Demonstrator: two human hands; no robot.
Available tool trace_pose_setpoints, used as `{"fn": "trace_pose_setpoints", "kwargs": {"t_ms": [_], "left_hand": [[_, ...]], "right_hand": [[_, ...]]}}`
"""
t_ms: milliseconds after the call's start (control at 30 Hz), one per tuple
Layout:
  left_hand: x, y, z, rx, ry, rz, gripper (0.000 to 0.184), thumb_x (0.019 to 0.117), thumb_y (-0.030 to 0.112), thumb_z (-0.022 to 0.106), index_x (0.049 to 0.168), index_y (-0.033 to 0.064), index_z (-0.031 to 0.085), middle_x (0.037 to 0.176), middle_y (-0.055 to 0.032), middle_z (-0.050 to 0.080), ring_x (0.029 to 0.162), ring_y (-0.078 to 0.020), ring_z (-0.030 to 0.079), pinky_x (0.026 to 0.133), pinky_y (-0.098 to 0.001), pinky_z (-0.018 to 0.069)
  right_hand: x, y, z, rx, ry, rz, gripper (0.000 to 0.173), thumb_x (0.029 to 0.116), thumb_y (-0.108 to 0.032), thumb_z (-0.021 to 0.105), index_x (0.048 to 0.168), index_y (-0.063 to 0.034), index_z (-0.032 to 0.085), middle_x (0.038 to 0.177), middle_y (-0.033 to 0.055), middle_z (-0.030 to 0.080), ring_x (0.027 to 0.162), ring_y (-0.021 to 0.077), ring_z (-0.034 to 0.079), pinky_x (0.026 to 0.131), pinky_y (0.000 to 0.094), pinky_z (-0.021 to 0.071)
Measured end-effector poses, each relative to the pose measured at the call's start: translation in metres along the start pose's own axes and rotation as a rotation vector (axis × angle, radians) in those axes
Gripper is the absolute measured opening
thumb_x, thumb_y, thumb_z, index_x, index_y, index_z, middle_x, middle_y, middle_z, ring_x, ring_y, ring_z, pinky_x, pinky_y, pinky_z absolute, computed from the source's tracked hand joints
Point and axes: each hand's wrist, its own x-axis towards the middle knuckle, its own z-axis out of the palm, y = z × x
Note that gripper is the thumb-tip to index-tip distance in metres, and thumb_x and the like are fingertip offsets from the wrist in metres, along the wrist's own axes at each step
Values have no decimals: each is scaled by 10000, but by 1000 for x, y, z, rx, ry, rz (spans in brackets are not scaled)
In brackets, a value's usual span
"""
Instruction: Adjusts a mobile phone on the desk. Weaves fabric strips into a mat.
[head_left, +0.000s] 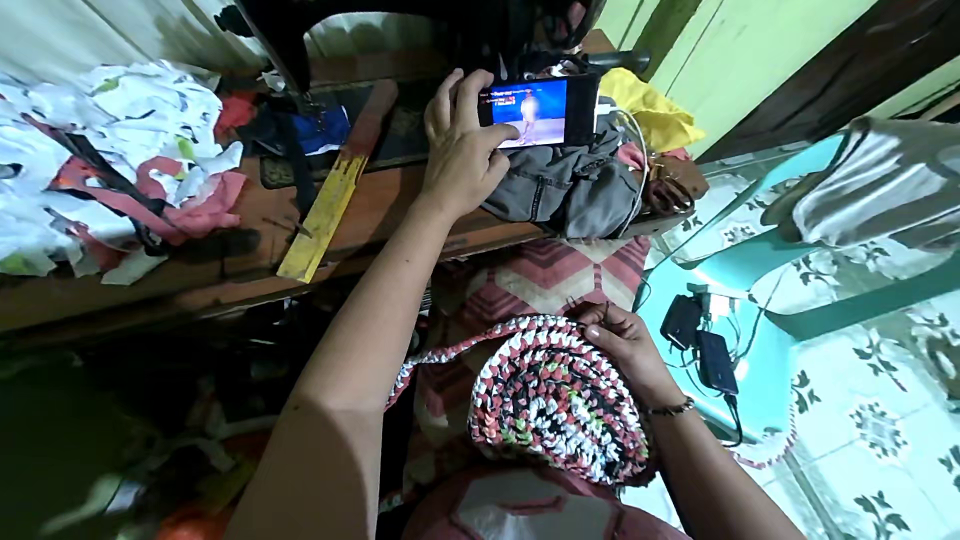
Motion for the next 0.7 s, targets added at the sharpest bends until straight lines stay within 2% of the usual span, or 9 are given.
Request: {"fn": "trace_pose_setpoints", "kwargs": {"t_ms": [67,133,200,333,533,700], "left_hand": [[0,3,-2,31,16,-55,375,944,235,546,1268,295,724,1634,-148,324,1537,-444,139,1181,-670,169],[1,4,-4,50,28,-120,473,949,275,572,1419,282,625,1662,-156,264,1534,-469,116,1163,-690,182],[1,4,-4,49,52,-140,534,939,288,587,1473,260,570,1670,-181,231,1527,-483,130,1149,-695,203],[0,4,-3,40,52,-114,495,941,299,590,1435,278,599,1665,-175,241,1532,-464,136,1175,-665,194],[-1,3,-2,20,59,-63,375,931,286,578,1290,284,686,1647,-174,281,1529,-453,158,1180,-652,194],[-2,3,-1,18,45,-52,380,942,294,569,1305,266,677,1652,-172,271,1535,-452,141,1190,-649,176]], "right_hand": [[0,0,0,3,3,2,102,942,-197,710,998,-116,734,849,-70,709,724,-7,641,662,172,542],[0,-1,0,9,1,5,96,944,-188,708,999,-114,734,855,-69,713,729,-6,646,668,170,546],[0,-1,0,21,-2,8,90,942,-181,708,998,-115,735,857,-67,718,734,-5,651,671,170,549],[0,0,0,45,-12,1,99,945,-183,710,1004,-108,734,859,-58,720,737,1,657,673,173,553],[0,-2,1,34,-3,-1,95,947,-186,710,995,-108,733,855,-62,716,732,-2,650,674,172,550],[0,-1,1,27,3,-1,99,943,-189,714,997,-110,735,871,-60,719,749,0,657,684,174,554]]}}
